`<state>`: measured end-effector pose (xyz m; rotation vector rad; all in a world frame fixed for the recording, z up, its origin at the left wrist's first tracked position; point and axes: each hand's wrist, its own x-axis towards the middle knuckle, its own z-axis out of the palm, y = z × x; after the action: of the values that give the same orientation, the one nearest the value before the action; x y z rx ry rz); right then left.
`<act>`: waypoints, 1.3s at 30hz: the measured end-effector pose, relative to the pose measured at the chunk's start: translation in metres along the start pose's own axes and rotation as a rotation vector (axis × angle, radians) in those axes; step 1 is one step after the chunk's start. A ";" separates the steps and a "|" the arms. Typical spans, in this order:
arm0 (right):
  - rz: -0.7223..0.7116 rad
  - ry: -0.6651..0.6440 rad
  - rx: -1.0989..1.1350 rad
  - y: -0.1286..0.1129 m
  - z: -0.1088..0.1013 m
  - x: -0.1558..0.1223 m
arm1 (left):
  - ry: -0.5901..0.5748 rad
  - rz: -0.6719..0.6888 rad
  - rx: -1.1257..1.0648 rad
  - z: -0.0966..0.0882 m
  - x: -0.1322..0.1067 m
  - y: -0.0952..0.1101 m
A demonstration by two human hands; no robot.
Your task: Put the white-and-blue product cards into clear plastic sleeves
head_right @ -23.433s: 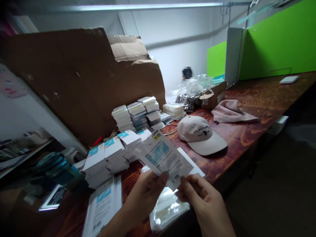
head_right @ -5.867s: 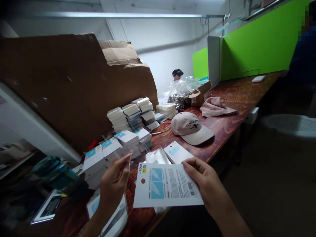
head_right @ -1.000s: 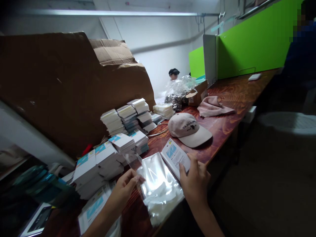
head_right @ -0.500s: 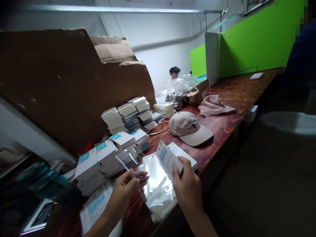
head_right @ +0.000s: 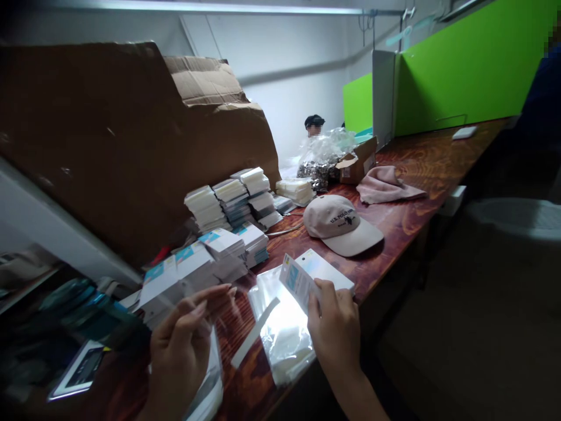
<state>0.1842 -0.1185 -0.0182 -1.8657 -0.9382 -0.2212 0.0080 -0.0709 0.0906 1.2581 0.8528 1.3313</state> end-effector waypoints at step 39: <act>0.686 -0.290 1.133 -0.052 -0.054 -0.007 | 0.017 -0.167 -0.220 0.001 -0.005 0.011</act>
<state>0.1566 -0.1570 0.0407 -1.0299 -0.3731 0.8530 0.0062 -0.0782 0.0999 0.9846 0.7818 1.2654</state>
